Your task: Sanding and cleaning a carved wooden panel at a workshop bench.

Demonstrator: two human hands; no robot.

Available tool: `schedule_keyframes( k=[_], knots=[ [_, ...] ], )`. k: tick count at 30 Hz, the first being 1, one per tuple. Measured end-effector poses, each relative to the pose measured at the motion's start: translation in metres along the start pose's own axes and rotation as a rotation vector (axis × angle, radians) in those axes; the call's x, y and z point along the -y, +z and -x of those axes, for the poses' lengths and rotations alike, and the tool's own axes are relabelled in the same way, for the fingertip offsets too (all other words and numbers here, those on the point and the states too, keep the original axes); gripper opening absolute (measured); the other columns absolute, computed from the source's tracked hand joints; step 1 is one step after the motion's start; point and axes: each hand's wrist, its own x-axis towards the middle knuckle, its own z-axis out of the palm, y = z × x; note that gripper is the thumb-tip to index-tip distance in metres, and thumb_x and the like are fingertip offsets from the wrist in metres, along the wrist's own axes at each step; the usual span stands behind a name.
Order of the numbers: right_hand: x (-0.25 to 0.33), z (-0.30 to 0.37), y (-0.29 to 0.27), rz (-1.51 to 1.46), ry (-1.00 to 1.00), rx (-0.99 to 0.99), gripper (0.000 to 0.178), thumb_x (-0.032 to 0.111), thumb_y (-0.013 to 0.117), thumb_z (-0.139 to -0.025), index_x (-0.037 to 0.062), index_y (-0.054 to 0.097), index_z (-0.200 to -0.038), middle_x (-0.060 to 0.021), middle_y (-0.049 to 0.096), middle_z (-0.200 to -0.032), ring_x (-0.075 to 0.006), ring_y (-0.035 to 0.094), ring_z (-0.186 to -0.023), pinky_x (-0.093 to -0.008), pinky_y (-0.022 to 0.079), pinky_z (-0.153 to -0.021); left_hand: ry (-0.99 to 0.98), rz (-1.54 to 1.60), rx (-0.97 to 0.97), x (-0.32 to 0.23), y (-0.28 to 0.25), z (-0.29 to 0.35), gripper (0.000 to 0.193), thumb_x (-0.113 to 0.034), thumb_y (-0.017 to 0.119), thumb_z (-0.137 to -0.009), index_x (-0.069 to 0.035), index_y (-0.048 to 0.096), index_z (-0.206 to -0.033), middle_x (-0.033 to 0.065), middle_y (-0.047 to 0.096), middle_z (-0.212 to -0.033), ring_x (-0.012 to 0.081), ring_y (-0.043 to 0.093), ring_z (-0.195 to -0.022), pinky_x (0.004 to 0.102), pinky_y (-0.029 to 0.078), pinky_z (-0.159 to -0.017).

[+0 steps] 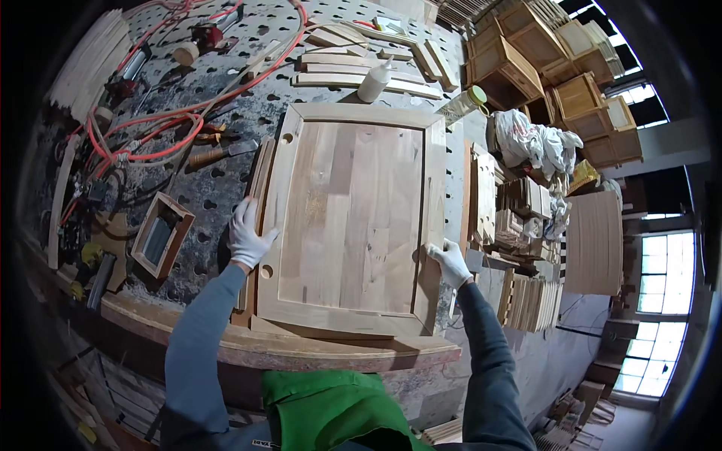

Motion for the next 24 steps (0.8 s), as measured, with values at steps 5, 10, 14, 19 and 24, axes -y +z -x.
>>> schedule_keyframes(
  k=[5,10,14,19,24],
  knots=[
    [0.082,0.062,0.038,-0.103,-0.165,0.011,0.033,0.014,0.074,-0.096,0.0007,0.065,-0.125,-0.0012,0.070,-0.106,-0.0080,0.065,-0.090,-0.0284,0.056,-0.082,0.083,0.034,0.050,-0.005,0.005,0.011,0.069,-0.019,0.081,-0.082,0.001,0.053,-0.142,0.0240,0.053,-0.146,0.0453,0.051,-0.133,0.0528,0.041,-0.113],
    [0.155,0.094,0.106,-0.147,-0.306,-0.194,0.025,0.019,0.081,-0.089,-0.0025,0.075,-0.101,-0.0023,0.072,-0.081,-0.0076,0.064,-0.071,-0.0271,0.052,-0.063,-0.150,0.093,0.099,-0.008,0.015,0.005,0.061,-0.020,0.071,-0.096,0.004,0.050,-0.148,0.0286,0.048,-0.153,0.0450,0.047,-0.140,0.0494,0.039,-0.119],
    [0.207,0.142,0.125,-0.125,-0.552,-0.431,0.036,0.023,0.081,-0.071,-0.0091,0.069,-0.083,-0.0223,0.067,-0.072,-0.0257,0.068,-0.065,-0.0375,0.054,-0.065,-0.229,0.220,0.147,-0.015,0.016,-0.028,0.070,-0.030,0.071,-0.102,0.005,0.042,-0.155,0.0256,0.046,-0.156,0.0399,0.050,-0.139,0.0467,0.042,-0.116],
    [0.219,0.287,0.074,0.033,-0.593,-0.549,0.025,0.015,0.078,-0.066,-0.0073,0.068,-0.071,-0.0197,0.064,-0.063,-0.0256,0.065,-0.058,-0.0413,0.052,-0.056,-0.186,1.052,0.560,-0.110,-0.001,-0.047,0.076,-0.056,0.045,-0.110,-0.010,0.024,-0.166,0.0185,0.036,-0.163,0.0332,0.041,-0.148,0.0503,0.040,-0.122],
    [0.152,0.470,0.020,-0.039,-0.953,-0.698,0.027,0.017,0.083,-0.065,-0.0050,0.069,-0.070,-0.0120,0.062,-0.058,-0.0156,0.057,-0.054,-0.0352,0.046,-0.051,0.112,0.876,0.382,-0.299,0.000,-0.020,0.073,-0.055,0.044,-0.110,-0.007,0.031,-0.164,0.0215,0.041,-0.160,0.0353,0.044,-0.147,0.0490,0.044,-0.117]
  ],
)
